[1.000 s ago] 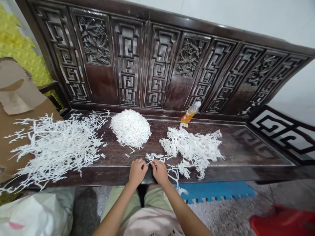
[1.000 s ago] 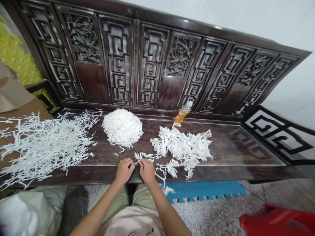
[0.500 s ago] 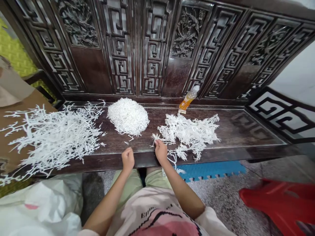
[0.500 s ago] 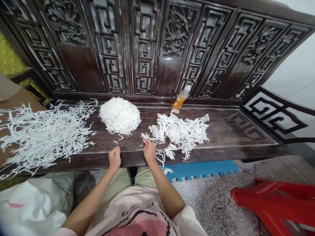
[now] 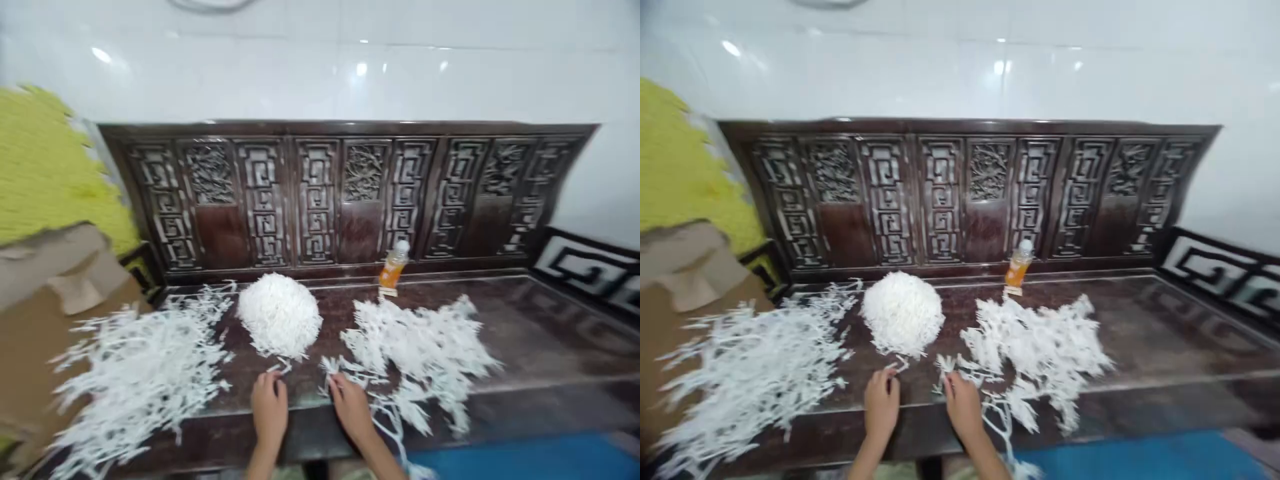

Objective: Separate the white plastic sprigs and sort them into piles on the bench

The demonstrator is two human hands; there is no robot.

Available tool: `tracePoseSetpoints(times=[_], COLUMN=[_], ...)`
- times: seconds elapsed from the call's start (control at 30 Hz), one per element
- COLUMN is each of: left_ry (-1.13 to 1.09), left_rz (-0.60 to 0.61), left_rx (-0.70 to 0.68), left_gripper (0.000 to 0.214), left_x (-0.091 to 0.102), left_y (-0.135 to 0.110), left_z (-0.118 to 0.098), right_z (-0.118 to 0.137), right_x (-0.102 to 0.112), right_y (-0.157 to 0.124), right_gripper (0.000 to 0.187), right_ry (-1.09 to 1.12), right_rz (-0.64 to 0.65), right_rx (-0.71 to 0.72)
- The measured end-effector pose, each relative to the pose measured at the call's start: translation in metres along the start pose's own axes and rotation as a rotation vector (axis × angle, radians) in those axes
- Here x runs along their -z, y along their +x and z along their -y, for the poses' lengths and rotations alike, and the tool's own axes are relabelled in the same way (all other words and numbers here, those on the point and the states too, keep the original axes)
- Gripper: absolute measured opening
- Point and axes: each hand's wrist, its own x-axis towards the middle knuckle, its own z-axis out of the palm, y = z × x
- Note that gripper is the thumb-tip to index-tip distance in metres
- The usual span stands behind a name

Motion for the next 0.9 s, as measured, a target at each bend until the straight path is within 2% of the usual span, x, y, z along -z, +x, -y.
tracePoseSetpoints(times=[0.07,0.17,0.37,0.5,0.7,0.83,0.9], left_ry=[-0.048,-0.071,-0.099,-0.114,-0.140,-0.202,-0.285], left_rz=[-0.015,-0.018,-0.015,0.081,0.144,0.122,0.149], left_rx=[0.003,-0.044,-0.228,-0.310,-0.209,-0.135,-0.075], left_gripper=[0.022,0.020,0.019,0.019,0.025,0.029,0.029], left_x=[-0.002,-0.012,-0.044,-0.040,-0.022,-0.024,-0.029], left_y=[0.000,0.002,0.007,0.007,0.015,0.027,0.032], left_z=[0.004,0.009,0.016,0.007,-0.018,-0.035,-0.044], right_z=[-0.003,-0.007,-0.011,-0.007,0.002,0.001,0.001], right_x=[-0.003,-0.010,-0.024,-0.025,-0.014,-0.014,-0.014], right_y=[0.000,0.001,0.009,0.013,0.026,0.033,0.032], right_gripper=[0.038,0.036,0.032,0.031,0.036,0.035,0.033], right_ry=[0.063,0.113,0.097,0.084,0.218,0.241,0.238], right_rz=[0.010,-0.049,-0.141,-0.195,-0.115,-0.112,-0.102], right_rx=[0.006,-0.040,-0.067,-0.048,-0.032,-0.050,-0.050])
